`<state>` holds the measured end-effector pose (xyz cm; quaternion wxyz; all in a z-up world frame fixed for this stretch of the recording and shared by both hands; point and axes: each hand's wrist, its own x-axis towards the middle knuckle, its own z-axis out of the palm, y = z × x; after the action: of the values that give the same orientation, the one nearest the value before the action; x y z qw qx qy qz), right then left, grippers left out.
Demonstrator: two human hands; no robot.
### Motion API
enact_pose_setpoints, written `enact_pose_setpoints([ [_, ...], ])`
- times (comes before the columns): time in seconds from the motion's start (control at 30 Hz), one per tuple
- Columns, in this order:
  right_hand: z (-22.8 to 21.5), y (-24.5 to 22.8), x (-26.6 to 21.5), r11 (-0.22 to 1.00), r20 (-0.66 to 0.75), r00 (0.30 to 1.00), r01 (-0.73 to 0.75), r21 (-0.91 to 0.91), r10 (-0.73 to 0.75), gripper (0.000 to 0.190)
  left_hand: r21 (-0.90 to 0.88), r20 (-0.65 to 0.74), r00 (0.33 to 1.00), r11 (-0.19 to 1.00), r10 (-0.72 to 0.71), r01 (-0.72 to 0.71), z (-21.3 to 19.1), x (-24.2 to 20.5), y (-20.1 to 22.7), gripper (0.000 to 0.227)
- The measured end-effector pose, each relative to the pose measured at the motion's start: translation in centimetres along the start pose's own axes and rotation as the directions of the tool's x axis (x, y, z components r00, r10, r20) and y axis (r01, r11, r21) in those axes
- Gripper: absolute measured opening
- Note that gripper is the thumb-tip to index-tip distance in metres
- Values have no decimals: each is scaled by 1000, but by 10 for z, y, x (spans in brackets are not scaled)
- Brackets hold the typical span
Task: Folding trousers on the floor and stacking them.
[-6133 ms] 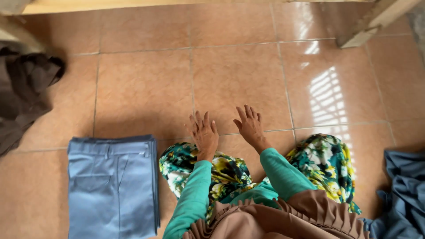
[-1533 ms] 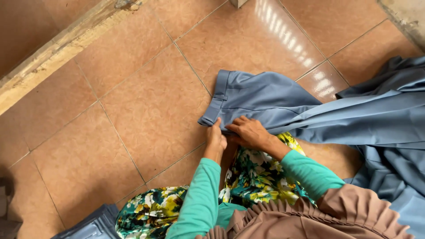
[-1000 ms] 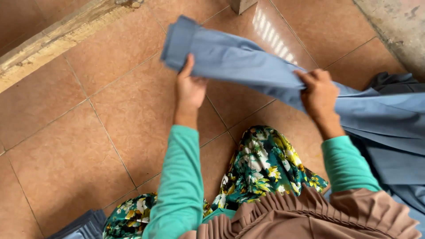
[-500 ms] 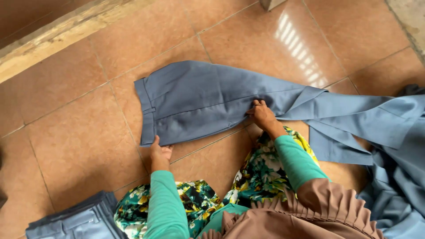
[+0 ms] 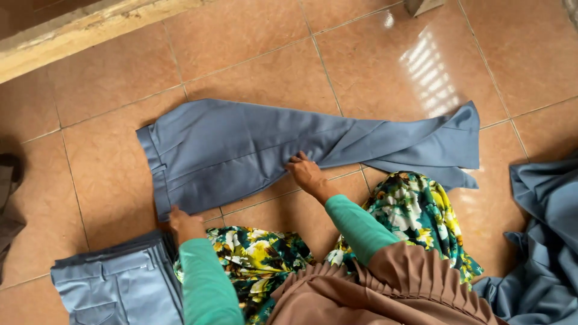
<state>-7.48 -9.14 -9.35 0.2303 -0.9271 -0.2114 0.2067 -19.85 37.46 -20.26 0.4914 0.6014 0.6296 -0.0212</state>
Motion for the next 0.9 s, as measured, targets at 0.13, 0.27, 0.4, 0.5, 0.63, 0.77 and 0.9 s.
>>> enact_pose_setpoints([
  [0.13,8,-31,-1,973,-195,980,73,219,-30,18,-509,324,944,830,-58,226,64,-207,47,71],
  [0.27,-21,-74,-36,996,-227,971,83,7,-80,11,-294,748,650,812,-133,505,104,-355,74,129],
  [0.4,-32,-92,-52,987,-212,964,157,-35,-161,7,-339,563,807,839,-182,426,187,-238,13,100],
  [0.5,-62,-83,-71,936,-139,974,125,-330,-180,14,-287,691,703,827,-170,483,130,-305,74,104],
  [0.63,-71,-3,-78,855,-18,999,30,-518,-45,14,-457,773,634,676,-21,579,74,-276,94,84],
  [0.77,-120,38,-105,785,-5,989,-121,-608,149,10,-539,756,648,653,96,532,36,-245,121,73],
  [0.9,-167,54,-106,811,-191,979,-169,-560,73,17,-585,746,642,635,177,505,24,-241,157,58],
])
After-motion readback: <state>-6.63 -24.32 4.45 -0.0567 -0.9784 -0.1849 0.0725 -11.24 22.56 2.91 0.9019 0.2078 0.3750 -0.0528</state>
